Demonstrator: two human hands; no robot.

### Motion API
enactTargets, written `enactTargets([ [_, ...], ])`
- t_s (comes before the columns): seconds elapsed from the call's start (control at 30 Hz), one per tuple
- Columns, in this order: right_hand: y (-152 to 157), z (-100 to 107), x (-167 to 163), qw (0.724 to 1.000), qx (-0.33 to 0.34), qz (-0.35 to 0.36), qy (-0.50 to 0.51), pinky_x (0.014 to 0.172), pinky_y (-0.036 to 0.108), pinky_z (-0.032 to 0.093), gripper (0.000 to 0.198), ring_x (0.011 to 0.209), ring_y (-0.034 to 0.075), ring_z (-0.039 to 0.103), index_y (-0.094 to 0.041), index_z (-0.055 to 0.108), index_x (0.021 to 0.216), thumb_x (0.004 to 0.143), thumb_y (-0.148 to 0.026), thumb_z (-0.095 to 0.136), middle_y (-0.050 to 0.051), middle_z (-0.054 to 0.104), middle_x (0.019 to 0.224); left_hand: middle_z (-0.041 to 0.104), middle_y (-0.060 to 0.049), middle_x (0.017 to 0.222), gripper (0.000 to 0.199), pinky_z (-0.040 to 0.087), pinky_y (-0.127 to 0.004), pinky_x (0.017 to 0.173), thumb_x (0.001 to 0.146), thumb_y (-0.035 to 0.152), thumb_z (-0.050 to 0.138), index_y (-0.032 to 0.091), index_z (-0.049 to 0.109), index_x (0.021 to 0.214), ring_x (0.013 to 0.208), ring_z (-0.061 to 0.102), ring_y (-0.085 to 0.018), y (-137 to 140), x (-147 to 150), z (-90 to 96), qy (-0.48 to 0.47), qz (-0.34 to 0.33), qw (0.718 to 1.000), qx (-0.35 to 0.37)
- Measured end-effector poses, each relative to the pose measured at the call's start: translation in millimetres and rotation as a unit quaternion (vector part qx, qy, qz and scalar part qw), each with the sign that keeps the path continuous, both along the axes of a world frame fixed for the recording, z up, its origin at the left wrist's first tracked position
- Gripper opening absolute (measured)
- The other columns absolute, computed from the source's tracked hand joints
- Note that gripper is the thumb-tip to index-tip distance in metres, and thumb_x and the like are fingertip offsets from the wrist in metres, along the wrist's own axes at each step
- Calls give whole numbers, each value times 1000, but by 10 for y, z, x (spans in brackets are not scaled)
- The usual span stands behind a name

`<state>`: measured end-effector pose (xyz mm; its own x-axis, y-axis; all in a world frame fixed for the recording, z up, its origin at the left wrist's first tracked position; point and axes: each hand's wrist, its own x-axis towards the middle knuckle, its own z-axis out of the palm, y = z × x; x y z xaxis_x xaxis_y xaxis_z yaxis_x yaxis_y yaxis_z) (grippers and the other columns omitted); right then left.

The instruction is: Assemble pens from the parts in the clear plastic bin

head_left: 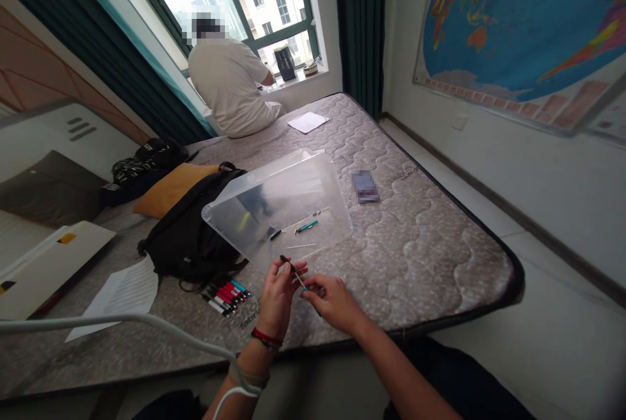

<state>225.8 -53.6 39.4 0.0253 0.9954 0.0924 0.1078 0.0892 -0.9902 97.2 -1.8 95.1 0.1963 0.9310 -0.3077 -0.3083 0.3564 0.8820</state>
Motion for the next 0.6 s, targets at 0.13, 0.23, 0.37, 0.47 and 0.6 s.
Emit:
enactTargets([
  [0.13, 1, -6, -4, 1000, -8, -4, 12, 73, 31, 51, 18, 80, 20, 68, -24, 72, 102, 88, -31, 62, 3, 74, 91, 75, -10, 102, 40, 52, -35, 83, 76, 37, 78, 20, 56, 105, 92, 71, -22, -3, -23, -27, 12, -13, 1000, -2],
  [0.23, 1, -17, -14, 998, -11, 1, 61, 76, 32, 52, 23, 84, 19, 69, -24, 64, 111, 89, -30, 61, 3, 74, 96, 72, -11, 112, 36, 53, -33, 82, 77, 36, 78, 18, 61, 103, 95, 70, -22, -7, -37, -61, 27, -20, 999, 8],
  [0.37, -5, -32, -19, 997, -20, -52, 61, 68, 28, 51, 15, 76, 17, 66, -23, 55, 98, 88, -33, 62, 0, 68, 86, 70, -10, 115, 34, 54, -30, 80, 75, 33, 80, 16, 69, 101, 94, 69, -20, -14, -51, -132, 50, -27, 998, 15],
  [0.47, -11, -23, -8, 996, -15, -77, 37, 68, 28, 50, 14, 75, 17, 65, -23, 52, 90, 88, -33, 61, 0, 63, 83, 72, -7, 104, 34, 55, -29, 81, 70, 31, 84, 16, 72, 98, 91, 69, -18, -27, -51, -193, 45, -25, 999, 3],
  [0.6, -24, -2, 7, 997, -10, -78, 28, 69, 29, 50, 12, 76, 17, 63, -24, 51, 88, 88, -32, 60, 0, 62, 82, 73, -5, 98, 36, 55, -29, 82, 67, 30, 86, 17, 74, 97, 89, 69, -17, -45, -48, -272, 48, -18, 999, -5],
])
